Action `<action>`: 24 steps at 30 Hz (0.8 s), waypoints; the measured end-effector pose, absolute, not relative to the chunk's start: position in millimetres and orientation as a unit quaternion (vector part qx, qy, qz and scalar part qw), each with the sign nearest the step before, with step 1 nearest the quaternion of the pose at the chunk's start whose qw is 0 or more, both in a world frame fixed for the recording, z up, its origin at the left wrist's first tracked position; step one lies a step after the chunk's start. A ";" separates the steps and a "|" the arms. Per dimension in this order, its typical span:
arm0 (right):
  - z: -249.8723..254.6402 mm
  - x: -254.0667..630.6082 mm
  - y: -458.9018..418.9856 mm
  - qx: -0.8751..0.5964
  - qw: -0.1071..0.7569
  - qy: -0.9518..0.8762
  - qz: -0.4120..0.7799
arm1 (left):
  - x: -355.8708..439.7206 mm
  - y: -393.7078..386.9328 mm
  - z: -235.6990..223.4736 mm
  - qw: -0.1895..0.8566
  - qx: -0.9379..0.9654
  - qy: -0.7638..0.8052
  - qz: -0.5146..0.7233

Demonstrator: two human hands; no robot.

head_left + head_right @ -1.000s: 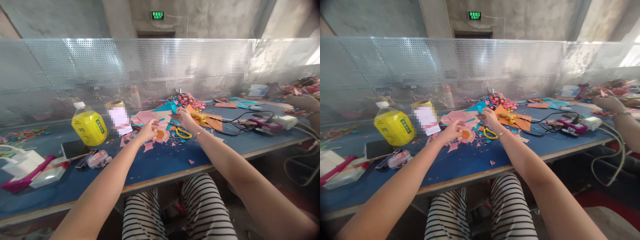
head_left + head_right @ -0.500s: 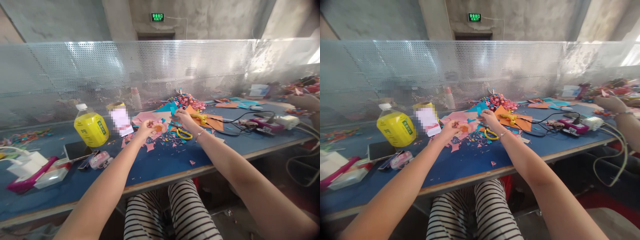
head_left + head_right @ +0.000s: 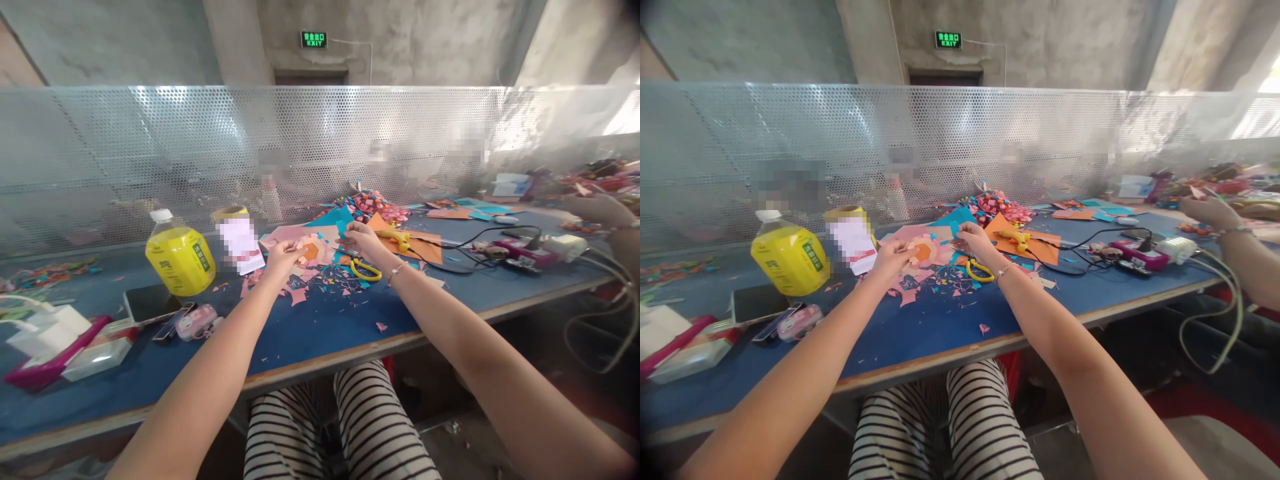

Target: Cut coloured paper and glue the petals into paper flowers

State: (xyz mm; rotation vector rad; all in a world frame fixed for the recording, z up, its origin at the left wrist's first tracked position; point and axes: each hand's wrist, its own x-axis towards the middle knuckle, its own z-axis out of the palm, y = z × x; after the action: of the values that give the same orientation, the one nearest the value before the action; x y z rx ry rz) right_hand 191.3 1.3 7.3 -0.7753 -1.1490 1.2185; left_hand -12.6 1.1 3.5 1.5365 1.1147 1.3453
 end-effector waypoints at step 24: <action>1.5 195.2 11.3 -0.401 0.558 -0.643 0.337 | -6.2 -9.3 3.5 0.152 0.800 0.428 0.392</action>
State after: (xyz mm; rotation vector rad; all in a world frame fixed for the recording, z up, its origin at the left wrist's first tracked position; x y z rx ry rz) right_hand 195.2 11.3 1.5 -0.9470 -1.5173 0.7940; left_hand -6.2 -9.3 3.5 2.2950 1.2296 1.1257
